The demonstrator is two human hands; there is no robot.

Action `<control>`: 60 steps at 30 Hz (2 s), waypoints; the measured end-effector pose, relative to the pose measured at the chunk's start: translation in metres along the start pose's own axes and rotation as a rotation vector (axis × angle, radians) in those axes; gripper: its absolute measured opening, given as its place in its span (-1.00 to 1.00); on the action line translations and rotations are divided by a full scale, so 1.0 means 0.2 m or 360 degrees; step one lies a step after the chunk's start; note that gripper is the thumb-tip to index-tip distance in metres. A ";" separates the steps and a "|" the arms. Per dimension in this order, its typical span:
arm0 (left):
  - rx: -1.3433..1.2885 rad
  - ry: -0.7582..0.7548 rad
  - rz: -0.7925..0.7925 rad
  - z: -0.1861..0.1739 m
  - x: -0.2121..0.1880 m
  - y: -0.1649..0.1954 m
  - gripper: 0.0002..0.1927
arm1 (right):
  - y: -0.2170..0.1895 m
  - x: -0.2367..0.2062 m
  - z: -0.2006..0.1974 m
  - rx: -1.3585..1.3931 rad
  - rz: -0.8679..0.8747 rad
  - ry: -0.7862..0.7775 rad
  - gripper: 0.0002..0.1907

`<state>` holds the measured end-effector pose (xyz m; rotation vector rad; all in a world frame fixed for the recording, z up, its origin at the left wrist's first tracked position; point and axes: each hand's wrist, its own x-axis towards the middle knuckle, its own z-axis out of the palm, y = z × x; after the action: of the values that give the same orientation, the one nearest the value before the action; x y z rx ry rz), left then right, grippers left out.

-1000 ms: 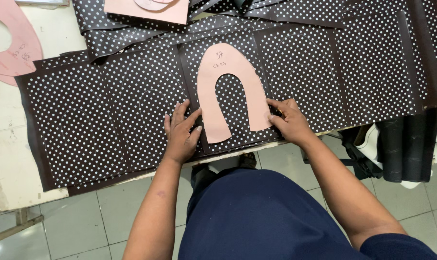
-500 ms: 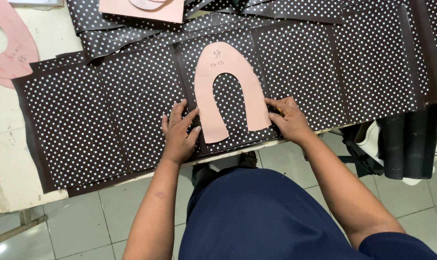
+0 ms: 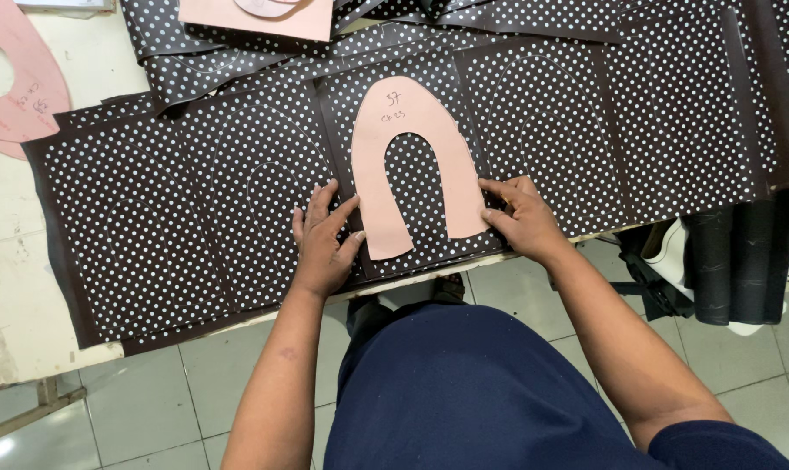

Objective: The person places a pink U-shaped paper pattern on a black polka-dotted fabric and uses a yellow pencil to trace its outline. The person then lifts the pattern and repositions it on another section of the fabric to repeat the tracing.

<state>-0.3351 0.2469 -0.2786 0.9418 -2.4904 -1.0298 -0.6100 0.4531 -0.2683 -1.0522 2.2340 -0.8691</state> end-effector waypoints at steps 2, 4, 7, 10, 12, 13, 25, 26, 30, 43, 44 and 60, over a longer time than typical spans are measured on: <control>-0.0002 -0.0005 -0.0001 0.00 0.00 0.00 -0.44 | -0.01 0.00 0.00 0.0017 -0.0001 -0.0001 -0.51; 0.0001 -0.0006 0.0001 0.00 0.00 0.00 -0.44 | -0.01 -0.01 0.00 0.0002 0.0005 -0.0009 -0.51; 0.0009 -0.0004 0.0006 0.00 0.00 0.00 -0.43 | -0.01 -0.01 0.00 -0.0010 -0.0001 -0.0018 -0.50; 0.0010 -0.0008 0.0007 0.00 0.00 0.00 -0.42 | -0.01 -0.01 0.00 -0.0010 0.0000 -0.0027 -0.49; 0.0008 -0.0004 0.0012 0.00 0.00 0.00 -0.41 | 0.00 0.00 0.00 -0.0015 -0.0023 -0.0022 -0.49; 0.0015 -0.0002 0.0018 -0.01 0.00 0.00 -0.40 | 0.00 0.00 0.00 -0.0021 -0.0048 -0.0015 -0.49; 0.0027 -0.0007 0.0047 -0.01 -0.01 -0.01 -0.38 | -0.02 -0.02 0.00 -0.0076 -0.0002 -0.0029 -0.45; 0.0025 -0.0010 0.0046 -0.01 0.00 -0.01 -0.37 | -0.03 -0.02 -0.01 -0.0090 0.0010 -0.0036 -0.44; 0.0023 -0.0011 0.0044 0.00 -0.01 -0.01 -0.37 | -0.07 -0.02 -0.02 -0.0070 0.0091 -0.0072 -0.36; 0.0030 -0.0027 0.0048 0.00 -0.02 -0.01 -0.39 | -0.05 -0.03 -0.02 -0.0035 0.0038 -0.0085 -0.31; 0.0027 -0.0028 0.0049 0.00 -0.02 -0.01 -0.39 | -0.05 -0.03 -0.02 -0.0038 0.0035 -0.0083 -0.31; 0.0011 -0.0029 0.0043 -0.01 -0.01 -0.01 -0.38 | -0.07 -0.03 -0.03 -0.0036 0.0041 -0.0078 -0.32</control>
<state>-0.3323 0.2464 -0.2780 0.9024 -2.5161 -1.0269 -0.6049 0.4539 -0.2529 -1.0417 2.2166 -0.8006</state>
